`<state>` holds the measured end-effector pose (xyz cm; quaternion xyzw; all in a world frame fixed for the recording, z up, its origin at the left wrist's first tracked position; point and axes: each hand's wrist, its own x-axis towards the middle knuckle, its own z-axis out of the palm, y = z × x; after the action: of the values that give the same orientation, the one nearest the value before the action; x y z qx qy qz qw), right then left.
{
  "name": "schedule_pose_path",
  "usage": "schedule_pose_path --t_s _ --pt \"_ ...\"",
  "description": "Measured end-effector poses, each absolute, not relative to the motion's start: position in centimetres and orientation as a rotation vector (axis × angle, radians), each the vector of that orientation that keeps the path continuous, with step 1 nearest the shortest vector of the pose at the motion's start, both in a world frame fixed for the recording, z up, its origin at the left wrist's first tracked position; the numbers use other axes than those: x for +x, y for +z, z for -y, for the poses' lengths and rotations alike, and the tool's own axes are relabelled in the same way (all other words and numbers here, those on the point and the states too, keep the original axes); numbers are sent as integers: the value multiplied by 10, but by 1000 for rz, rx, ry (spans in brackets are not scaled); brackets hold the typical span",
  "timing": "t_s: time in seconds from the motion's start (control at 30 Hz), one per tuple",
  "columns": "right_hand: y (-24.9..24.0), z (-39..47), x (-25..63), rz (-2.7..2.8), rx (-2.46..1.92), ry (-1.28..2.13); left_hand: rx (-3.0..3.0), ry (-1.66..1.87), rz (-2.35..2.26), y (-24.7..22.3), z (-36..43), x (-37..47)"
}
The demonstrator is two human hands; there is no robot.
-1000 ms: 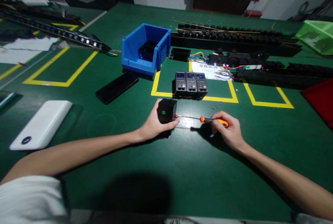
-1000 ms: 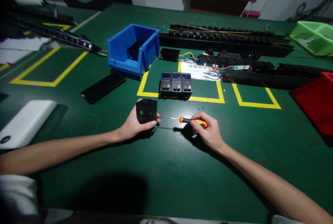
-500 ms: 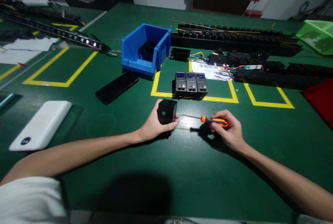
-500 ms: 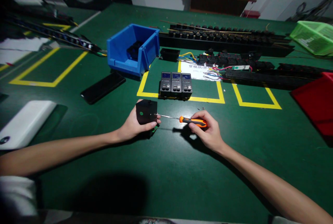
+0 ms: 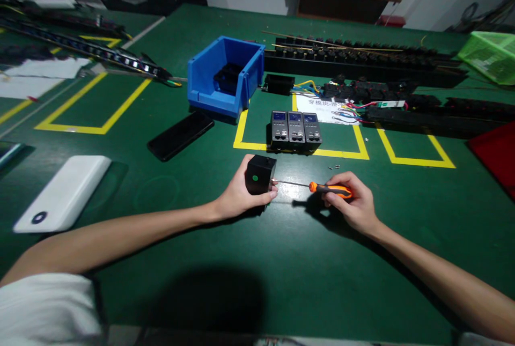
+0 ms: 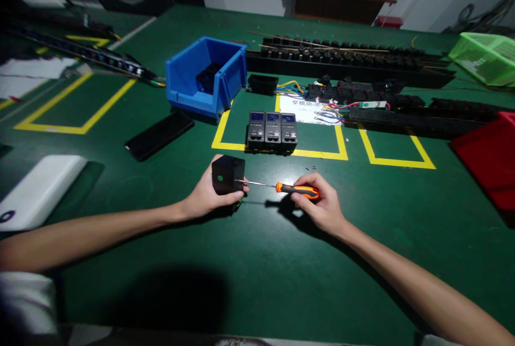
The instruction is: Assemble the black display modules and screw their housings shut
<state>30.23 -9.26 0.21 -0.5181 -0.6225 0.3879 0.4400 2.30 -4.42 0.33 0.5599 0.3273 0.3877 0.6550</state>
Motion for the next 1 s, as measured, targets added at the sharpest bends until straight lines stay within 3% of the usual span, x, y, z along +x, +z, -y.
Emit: schedule_pose_path --t_s 0.63,1.0 --pt "1 91 303 1632 -1084 794 1435 938 -768 5 49 24" --pt "2 90 302 1608 -1031 907 1415 924 -709 1 48 22"
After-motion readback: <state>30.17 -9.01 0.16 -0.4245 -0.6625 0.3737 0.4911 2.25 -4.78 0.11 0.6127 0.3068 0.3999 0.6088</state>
